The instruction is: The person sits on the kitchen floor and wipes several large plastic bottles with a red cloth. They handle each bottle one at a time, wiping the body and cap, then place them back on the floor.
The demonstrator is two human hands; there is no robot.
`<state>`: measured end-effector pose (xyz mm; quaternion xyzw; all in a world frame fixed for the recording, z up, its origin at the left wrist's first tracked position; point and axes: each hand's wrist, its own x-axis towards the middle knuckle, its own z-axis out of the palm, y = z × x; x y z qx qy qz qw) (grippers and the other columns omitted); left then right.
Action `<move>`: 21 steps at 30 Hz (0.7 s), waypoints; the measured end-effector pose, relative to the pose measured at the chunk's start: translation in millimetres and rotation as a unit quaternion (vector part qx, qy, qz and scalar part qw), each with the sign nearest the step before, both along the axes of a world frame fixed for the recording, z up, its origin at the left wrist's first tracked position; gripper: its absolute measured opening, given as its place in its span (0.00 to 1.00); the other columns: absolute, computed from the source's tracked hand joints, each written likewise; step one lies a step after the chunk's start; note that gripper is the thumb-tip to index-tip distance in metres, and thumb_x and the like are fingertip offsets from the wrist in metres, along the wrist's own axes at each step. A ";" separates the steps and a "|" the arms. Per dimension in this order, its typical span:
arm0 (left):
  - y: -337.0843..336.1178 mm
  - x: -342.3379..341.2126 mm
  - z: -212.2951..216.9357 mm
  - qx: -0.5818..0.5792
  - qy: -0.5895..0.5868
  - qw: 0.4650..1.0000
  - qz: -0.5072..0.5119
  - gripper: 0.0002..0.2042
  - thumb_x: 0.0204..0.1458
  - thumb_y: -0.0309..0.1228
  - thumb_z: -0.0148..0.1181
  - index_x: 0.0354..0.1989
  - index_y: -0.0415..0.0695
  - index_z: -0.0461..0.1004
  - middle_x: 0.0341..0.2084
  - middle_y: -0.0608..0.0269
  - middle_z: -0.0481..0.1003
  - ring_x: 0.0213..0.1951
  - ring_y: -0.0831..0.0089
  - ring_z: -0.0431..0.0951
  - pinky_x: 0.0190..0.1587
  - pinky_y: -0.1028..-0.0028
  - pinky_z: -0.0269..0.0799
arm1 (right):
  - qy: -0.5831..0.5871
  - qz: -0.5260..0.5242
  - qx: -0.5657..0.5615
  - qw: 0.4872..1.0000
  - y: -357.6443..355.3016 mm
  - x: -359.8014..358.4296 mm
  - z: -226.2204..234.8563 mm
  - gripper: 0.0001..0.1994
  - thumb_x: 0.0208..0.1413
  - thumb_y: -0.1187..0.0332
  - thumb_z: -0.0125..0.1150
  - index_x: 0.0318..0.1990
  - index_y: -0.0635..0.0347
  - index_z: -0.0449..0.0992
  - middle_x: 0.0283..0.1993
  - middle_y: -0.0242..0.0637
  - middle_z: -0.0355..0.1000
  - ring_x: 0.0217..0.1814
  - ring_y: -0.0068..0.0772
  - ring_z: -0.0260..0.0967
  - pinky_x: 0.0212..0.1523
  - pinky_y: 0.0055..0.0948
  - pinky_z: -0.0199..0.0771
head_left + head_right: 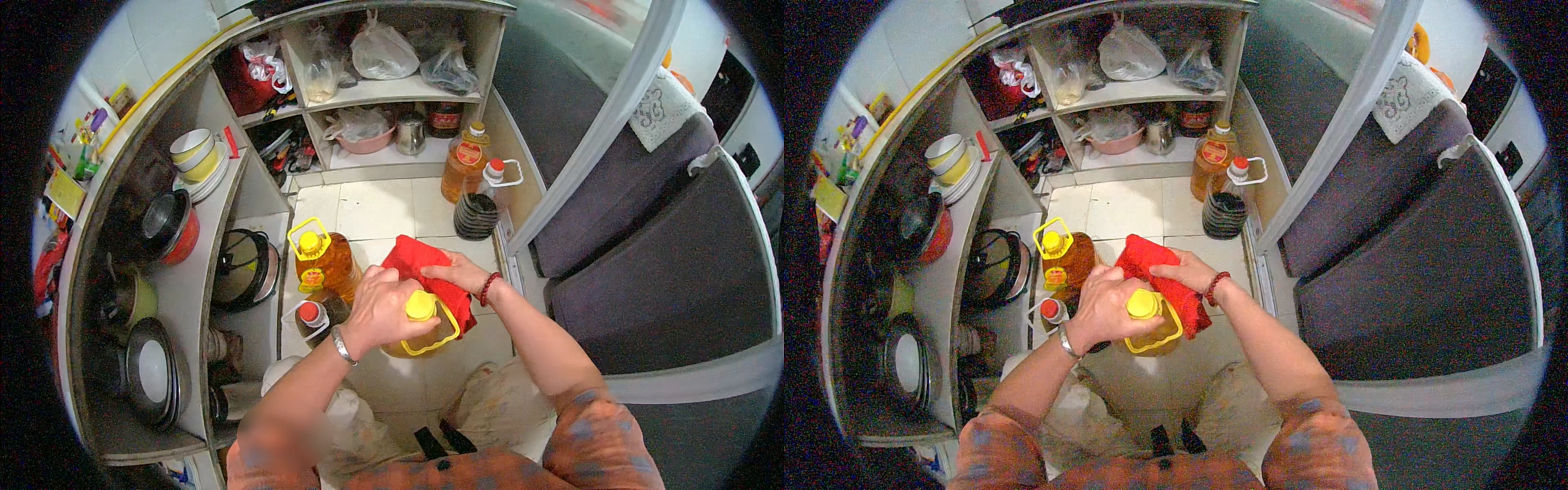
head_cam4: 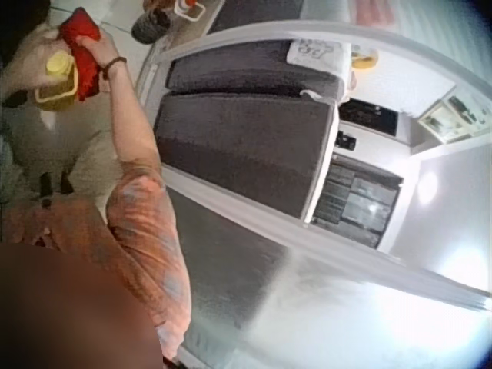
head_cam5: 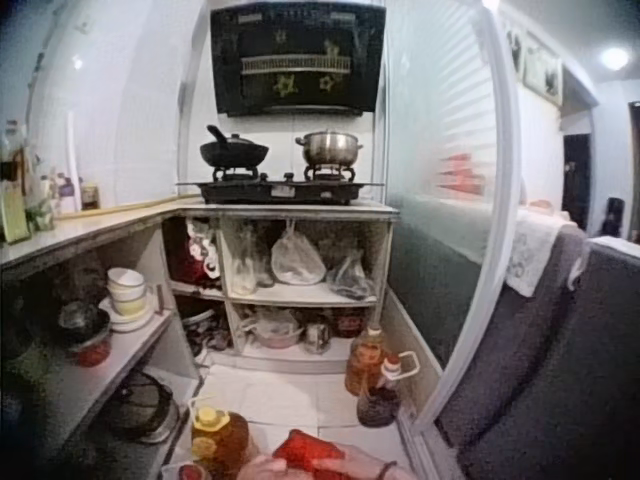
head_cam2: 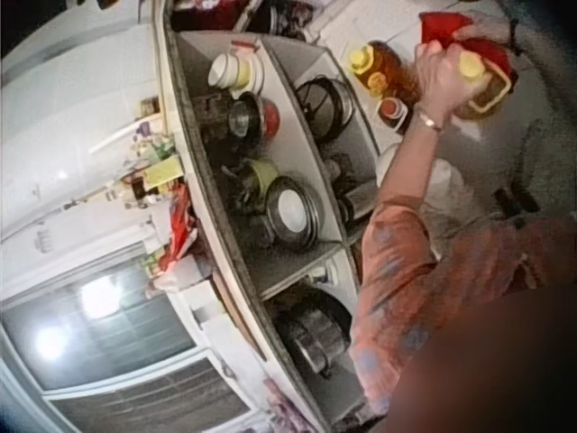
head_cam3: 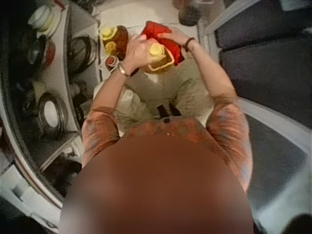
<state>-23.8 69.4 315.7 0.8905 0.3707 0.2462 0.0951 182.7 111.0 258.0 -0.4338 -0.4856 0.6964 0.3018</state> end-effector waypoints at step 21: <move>28.5 4.9 -63.2 -0.059 0.199 0.966 0.154 0.30 0.39 0.60 0.60 0.29 0.39 0.76 0.17 0.50 0.76 0.22 0.56 0.79 0.34 0.61 0.71 | -0.226 -0.040 -0.109 0.967 -11.3 31.7 -32.9 0.35 0.50 0.49 0.64 0.59 0.65 0.65 0.53 0.44 0.71 0.47 0.36 0.72 0.48 0.35 0.73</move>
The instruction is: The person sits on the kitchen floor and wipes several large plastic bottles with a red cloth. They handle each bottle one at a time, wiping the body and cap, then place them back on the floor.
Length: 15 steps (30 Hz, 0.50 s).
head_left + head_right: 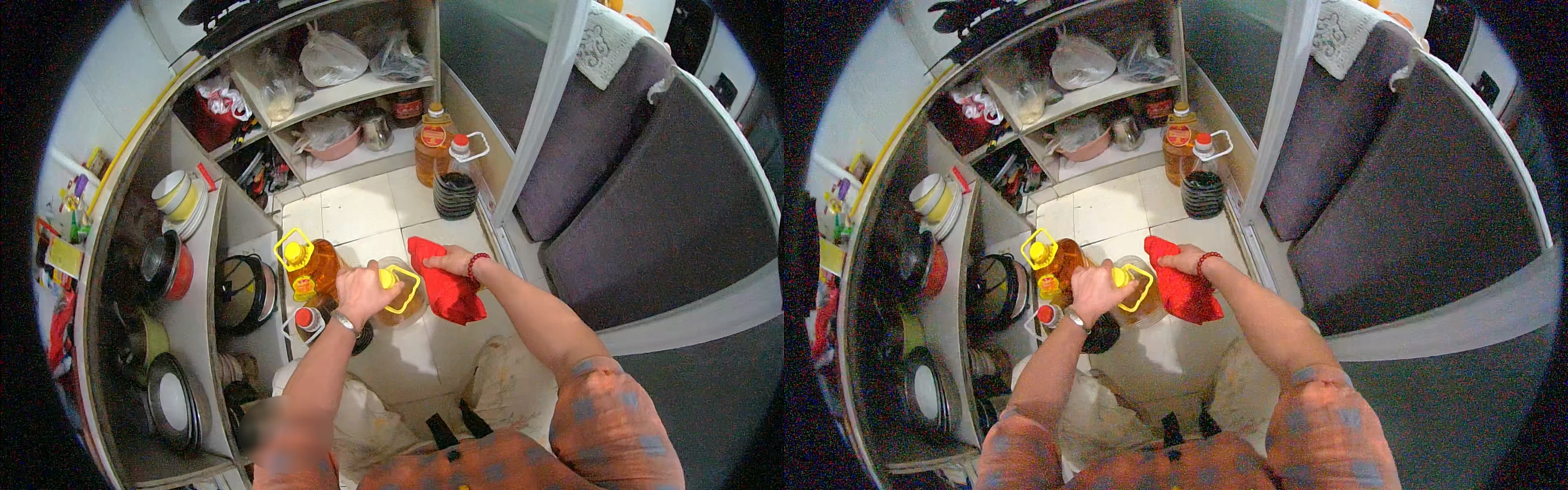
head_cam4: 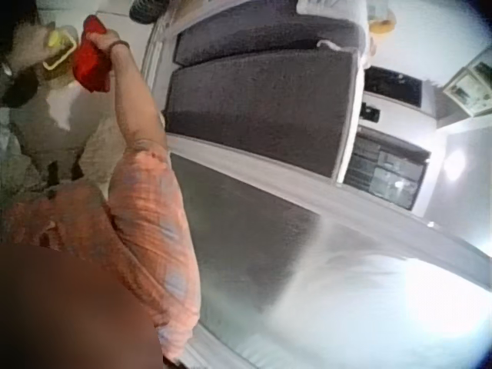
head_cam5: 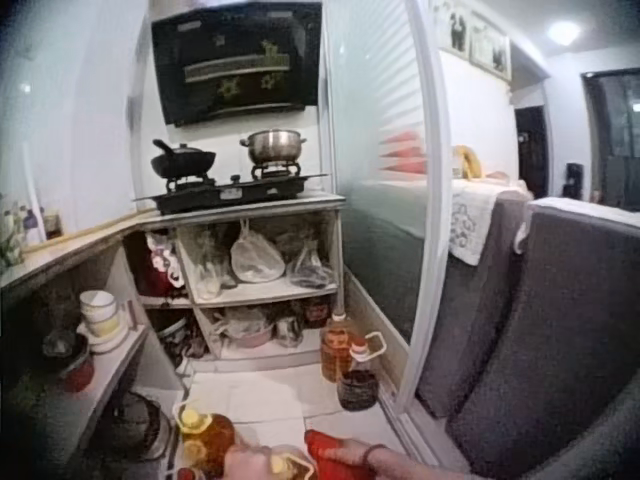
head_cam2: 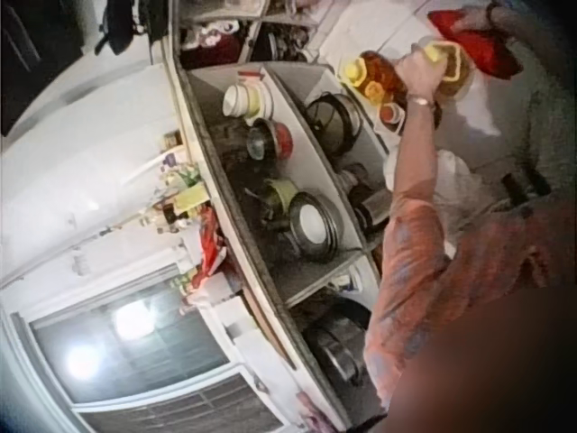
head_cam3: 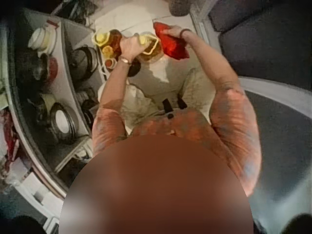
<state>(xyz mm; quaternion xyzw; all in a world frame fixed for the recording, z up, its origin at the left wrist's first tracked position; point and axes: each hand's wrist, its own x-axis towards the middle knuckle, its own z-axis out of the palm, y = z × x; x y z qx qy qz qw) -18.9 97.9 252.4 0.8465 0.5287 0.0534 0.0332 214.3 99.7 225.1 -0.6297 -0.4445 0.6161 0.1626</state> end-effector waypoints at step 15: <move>29.8 -20.8 -97.4 -0.030 -0.106 0.992 -0.061 0.21 0.46 0.48 0.57 0.46 0.50 0.73 0.41 0.57 0.77 0.42 0.57 0.78 0.41 0.60 0.74 | -0.129 0.133 0.391 0.902 -26.2 -72.9 13.1 0.30 0.50 0.51 0.59 0.59 0.55 0.63 0.53 0.51 0.68 0.54 0.53 0.67 0.56 0.41 0.67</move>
